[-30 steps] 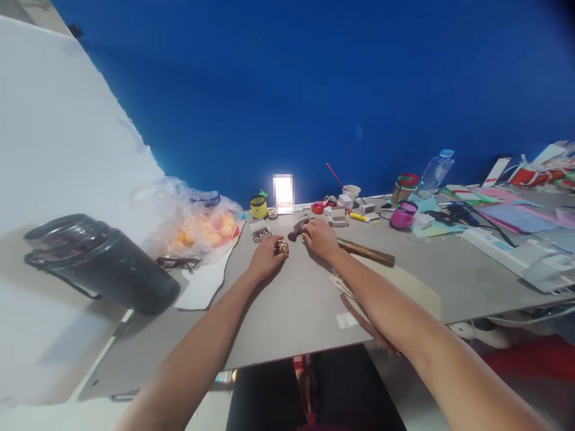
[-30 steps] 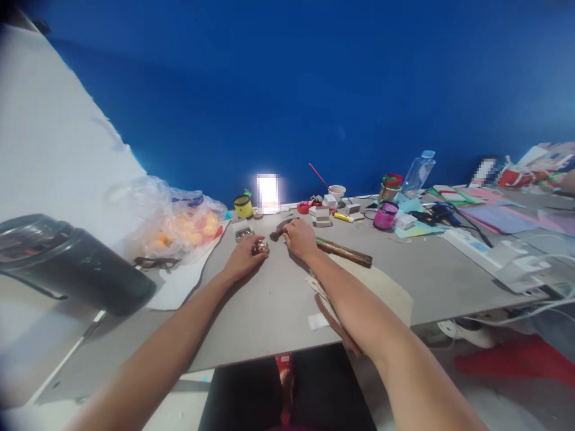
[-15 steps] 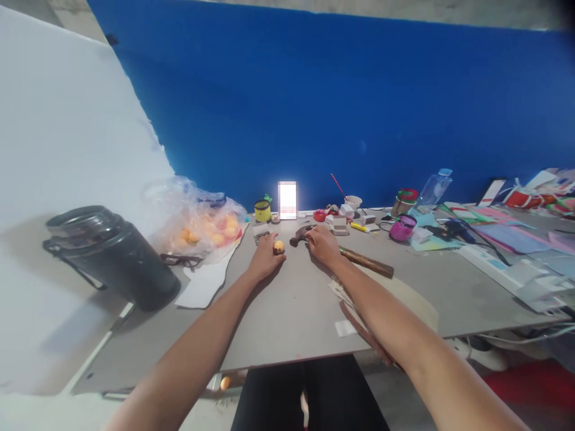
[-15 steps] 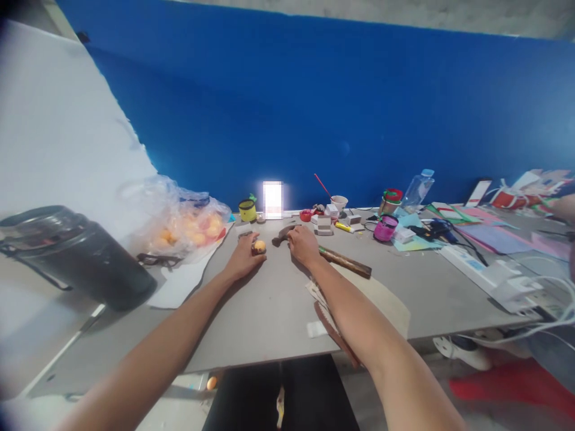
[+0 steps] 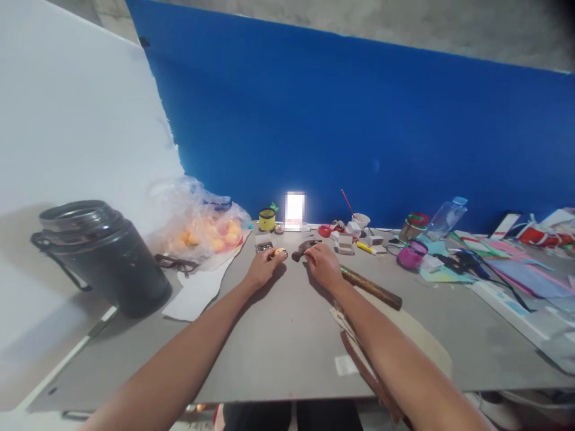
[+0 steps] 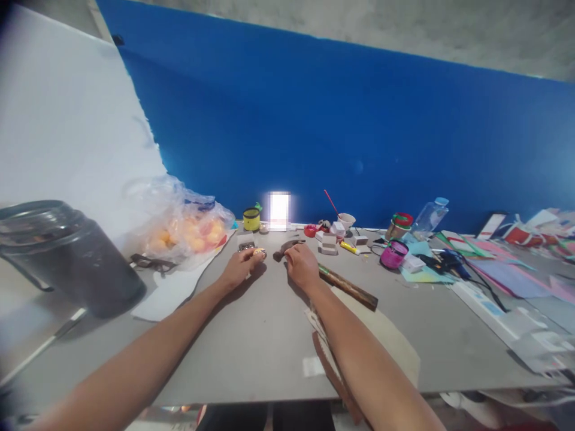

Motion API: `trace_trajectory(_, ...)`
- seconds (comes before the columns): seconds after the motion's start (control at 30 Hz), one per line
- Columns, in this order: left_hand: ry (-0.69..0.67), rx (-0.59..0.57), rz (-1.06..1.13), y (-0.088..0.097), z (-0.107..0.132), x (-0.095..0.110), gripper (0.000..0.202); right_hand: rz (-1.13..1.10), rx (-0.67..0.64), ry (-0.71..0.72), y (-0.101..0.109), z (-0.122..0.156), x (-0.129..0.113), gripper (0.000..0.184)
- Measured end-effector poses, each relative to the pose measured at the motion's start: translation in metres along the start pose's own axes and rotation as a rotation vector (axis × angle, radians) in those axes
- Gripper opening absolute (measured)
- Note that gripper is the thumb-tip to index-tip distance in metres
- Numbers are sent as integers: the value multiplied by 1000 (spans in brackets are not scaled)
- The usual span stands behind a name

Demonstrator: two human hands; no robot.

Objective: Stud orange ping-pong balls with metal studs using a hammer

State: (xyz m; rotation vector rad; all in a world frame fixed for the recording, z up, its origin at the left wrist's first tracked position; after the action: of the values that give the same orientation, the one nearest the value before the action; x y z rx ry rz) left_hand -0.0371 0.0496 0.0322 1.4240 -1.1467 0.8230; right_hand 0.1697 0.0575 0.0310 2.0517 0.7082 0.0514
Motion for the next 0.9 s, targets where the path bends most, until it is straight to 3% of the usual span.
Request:
trace_trajectory(0.2,159,49,335,2,0,-1,21,-79,-8,139,-4,4,-16,17)
trace_trajectory(0.4,364,-179,884,-19,6,-6,33,-101,-49,209,-8,6,-26,14)
trace_trajectory(0.47,435,-192,998,-22,8,-6,40,-95,-60,212,-8,6,-26,14)
trace_trajectory(0.67,521,-152,1094,-21,8,-6,41,-92,-83,220,-13,7,-21,14)
trace_trajectory(0.8,495,-114,1114,-18,6,-6,21,-83,-79,229,-13,8,-20,14)
trace_trajectory(0.9,493,-98,1126,-18,6,-6,19,-55,-100,198,-12,9,-20,15)
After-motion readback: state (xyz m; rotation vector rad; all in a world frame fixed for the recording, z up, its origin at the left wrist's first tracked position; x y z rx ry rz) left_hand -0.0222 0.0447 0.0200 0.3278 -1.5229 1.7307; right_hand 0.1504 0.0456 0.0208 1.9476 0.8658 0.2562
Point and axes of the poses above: each hand's wrist, its own z-axis away from the middle knuckle, its own y-axis out of the back of the hand, x = y × z, the point moved 4 cm from there along -z, towards the middle knuckle
